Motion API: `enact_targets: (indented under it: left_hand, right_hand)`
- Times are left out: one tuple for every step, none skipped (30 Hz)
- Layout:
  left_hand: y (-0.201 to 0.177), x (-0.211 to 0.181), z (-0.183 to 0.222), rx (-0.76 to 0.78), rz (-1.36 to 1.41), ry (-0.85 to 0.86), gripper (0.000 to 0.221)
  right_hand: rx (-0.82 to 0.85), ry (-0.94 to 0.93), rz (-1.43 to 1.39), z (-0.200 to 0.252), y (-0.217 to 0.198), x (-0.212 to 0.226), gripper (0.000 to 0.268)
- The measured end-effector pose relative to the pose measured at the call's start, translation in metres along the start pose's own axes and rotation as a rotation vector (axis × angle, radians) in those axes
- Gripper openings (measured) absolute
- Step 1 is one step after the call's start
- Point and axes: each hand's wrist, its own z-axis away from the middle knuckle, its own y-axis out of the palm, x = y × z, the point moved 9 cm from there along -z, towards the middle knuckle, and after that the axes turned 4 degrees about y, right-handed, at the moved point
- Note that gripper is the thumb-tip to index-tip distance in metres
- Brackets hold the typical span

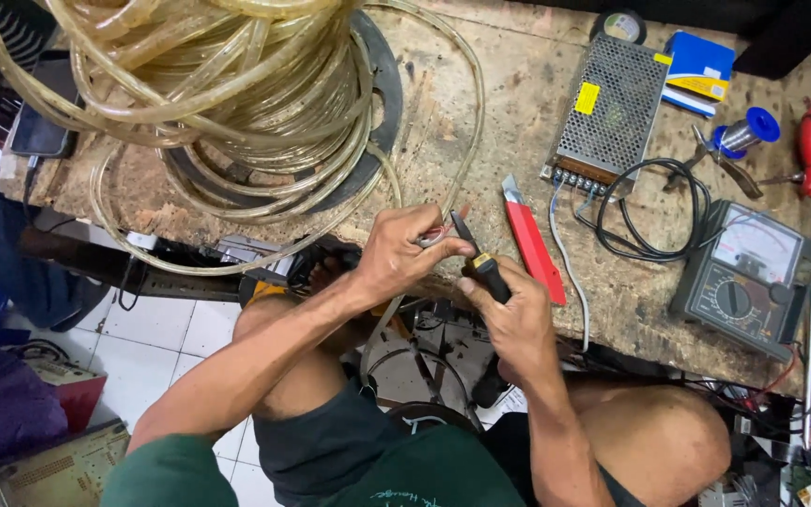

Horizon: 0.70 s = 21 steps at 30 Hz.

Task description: Stripping insulation from wires and preparing electrical connections on a repair workbench.

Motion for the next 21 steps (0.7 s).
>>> enact_targets:
  left_hand:
    - [0.002,0.001,0.0,0.002,0.003,0.002,0.044]
    - [0.003,0.003,0.0,-0.006,0.009,-0.002,0.044]
    - [0.003,0.005,0.0,-0.015,0.012,-0.004,0.043]
    - [0.002,-0.001,-0.004,-0.014,0.012,-0.001,0.043]
    - [0.002,-0.007,-0.009,0.005,0.011,0.002,0.043]
    - [0.003,-0.012,-0.014,0.025,0.01,0.004,0.043]
    - [0.003,-0.008,-0.014,0.027,0.015,0.007,0.043]
    - [0.008,-0.002,-0.015,0.071,0.093,-0.007,0.037]
    - [0.012,0.004,-0.014,0.114,0.167,-0.022,0.031]
    - [0.008,0.004,-0.011,0.114,0.167,-0.021,0.031]
    - [0.009,0.007,-0.008,0.173,0.242,-0.069,0.021]
    - [0.01,0.01,-0.004,0.232,0.317,-0.117,0.019]
    - [0.007,0.007,-0.002,0.228,0.317,-0.126,0.019]
    - [0.001,0.0,-0.002,0.204,0.302,-0.089,0.015]
    - [-0.007,-0.006,-0.005,0.178,0.284,-0.046,0.014]
    - [-0.01,-0.007,-0.007,0.172,0.28,-0.048,0.014]
    - [-0.011,-0.01,-0.008,0.147,0.255,-0.035,0.012]
    - [-0.012,-0.013,-0.009,0.122,0.231,-0.022,0.011]
    - [-0.012,-0.014,-0.01,0.12,0.233,-0.022,0.011]
    - [-0.014,-0.016,-0.012,0.104,0.213,-0.001,0.011]
    - [-0.016,-0.019,-0.014,0.089,0.192,0.021,0.01]
  right_hand:
    - [-0.004,0.001,0.001,0.002,0.001,-0.002,0.018]
    - [-0.023,0.015,-0.033,0.003,0.0,-0.006,0.019]
    - [-0.039,0.026,-0.069,0.004,0.001,-0.009,0.02]
    - [-0.042,0.024,-0.069,0.006,0.0,-0.003,0.02]
    - [-0.058,0.025,-0.084,0.007,-0.001,0.003,0.019]
    - [-0.074,0.027,-0.1,0.008,-0.002,0.008,0.019]
    - [-0.079,0.027,-0.097,0.006,-0.004,0.004,0.019]
    - [-0.053,0.022,-0.117,0.005,-0.002,0.0,0.017]
    - [-0.021,0.015,-0.139,0.003,0.0,-0.004,0.016]
    - [-0.022,0.015,-0.139,0.004,-0.001,-0.007,0.016]
    - [-0.012,0.01,-0.128,0.006,-0.001,-0.009,0.017]
    - [-0.003,0.006,-0.117,0.007,0.001,-0.012,0.018]
    - [0.004,0.012,-0.118,0.008,-0.001,-0.006,0.018]
    - [0.01,-0.023,-0.044,0.01,-0.002,0.004,0.017]
    - [0.015,-0.067,0.03,0.008,-0.002,0.015,0.017]
    - [0.023,-0.069,0.029,0.008,-0.002,0.024,0.017]
    - [-0.029,-0.126,0.164,0.01,-0.007,0.037,0.018]
    - [-0.08,-0.184,0.299,0.013,-0.011,0.05,0.02]
    - [-0.08,-0.184,0.302,0.011,-0.012,0.04,0.02]
    - [-0.11,-0.26,0.405,0.012,-0.012,0.036,0.017]
    - [-0.141,-0.338,0.508,0.013,-0.012,0.033,0.017]
